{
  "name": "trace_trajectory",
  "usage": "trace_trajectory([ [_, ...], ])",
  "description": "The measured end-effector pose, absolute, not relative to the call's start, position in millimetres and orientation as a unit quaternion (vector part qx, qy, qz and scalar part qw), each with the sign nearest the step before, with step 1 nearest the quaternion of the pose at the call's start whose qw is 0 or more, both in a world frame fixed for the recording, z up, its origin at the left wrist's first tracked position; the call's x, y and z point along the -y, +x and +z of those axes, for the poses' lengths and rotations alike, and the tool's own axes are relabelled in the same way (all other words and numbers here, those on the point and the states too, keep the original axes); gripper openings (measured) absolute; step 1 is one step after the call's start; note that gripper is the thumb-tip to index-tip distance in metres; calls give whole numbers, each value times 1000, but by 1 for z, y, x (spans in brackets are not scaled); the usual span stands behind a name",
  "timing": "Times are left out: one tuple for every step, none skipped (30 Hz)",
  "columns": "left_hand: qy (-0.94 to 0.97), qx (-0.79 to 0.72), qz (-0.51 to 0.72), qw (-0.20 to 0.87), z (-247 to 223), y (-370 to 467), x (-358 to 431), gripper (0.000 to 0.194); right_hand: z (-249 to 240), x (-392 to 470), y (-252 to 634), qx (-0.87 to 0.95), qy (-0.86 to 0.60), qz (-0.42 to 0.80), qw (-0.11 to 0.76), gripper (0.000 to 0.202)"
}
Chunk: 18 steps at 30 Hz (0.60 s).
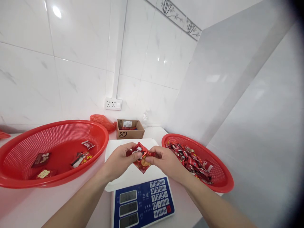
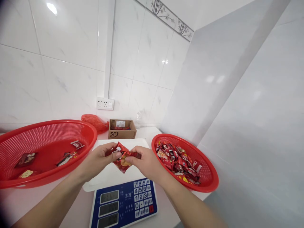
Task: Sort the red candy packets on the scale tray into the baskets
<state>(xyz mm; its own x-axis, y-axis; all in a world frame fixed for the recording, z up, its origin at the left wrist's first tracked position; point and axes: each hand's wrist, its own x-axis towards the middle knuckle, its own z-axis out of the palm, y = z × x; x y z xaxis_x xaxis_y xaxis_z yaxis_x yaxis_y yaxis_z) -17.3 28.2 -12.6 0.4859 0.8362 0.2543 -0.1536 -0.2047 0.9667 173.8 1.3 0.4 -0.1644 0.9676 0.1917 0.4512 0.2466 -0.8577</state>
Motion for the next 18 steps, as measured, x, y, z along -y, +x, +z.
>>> trace_trajectory([
  [631,-272,448,572,-14,-16,-28,26,1,-1,174,681,-517,330,401,17],
  [616,-275,463,575,-16,-14,-28,28,1,-1,175,675,-516,327,413,19],
  [604,-275,474,579,-17,-12,-28,29,1,-1,175,672,-513,324,425,22],
  [596,-273,481,582,-18,-10,-29,31,2,-1,175,670,-509,322,434,24],
  [588,-271,488,585,-19,-9,-29,33,3,-1,174,671,-504,322,439,24],
  [578,-269,496,589,-19,-8,-29,34,3,-1,174,674,-497,325,439,24],
  [566,-265,506,595,-19,-8,-28,34,3,-1,173,680,-488,333,435,24],
  [554,-260,514,601,-19,-8,-28,35,3,-1,173,686,-478,342,429,25],
  [544,-256,519,607,-18,-8,-28,35,1,-2,173,690,-470,351,424,28],
  [538,-253,519,614,-17,-8,-27,35,0,-2,173,693,-463,359,421,31],
  [538,-251,512,621,-17,-9,-26,35,-2,-3,174,693,-459,363,421,34],
  [545,-252,499,625,-16,-9,-26,36,-3,-3,174,691,-458,363,425,34],
  [556,-257,478,629,-15,-10,-26,37,-5,-3,175,689,-459,360,430,34],
  [568,-264,455,633,-15,-10,-25,40,-5,-3,175,687,-460,356,435,34],
  [579,-270,434,635,-15,-11,-25,42,-5,-3,176,686,-461,353,438,34],
  [587,-275,419,635,-16,-11,-25,44,-5,-2,176,686,-463,350,440,34],
  [592,-276,415,633,-16,-10,-25,44,-4,-1,176,686,-463,349,439,34],
  [592,-275,421,630,-18,-10,-26,42,-3,-1,176,687,-462,352,437,35],
])
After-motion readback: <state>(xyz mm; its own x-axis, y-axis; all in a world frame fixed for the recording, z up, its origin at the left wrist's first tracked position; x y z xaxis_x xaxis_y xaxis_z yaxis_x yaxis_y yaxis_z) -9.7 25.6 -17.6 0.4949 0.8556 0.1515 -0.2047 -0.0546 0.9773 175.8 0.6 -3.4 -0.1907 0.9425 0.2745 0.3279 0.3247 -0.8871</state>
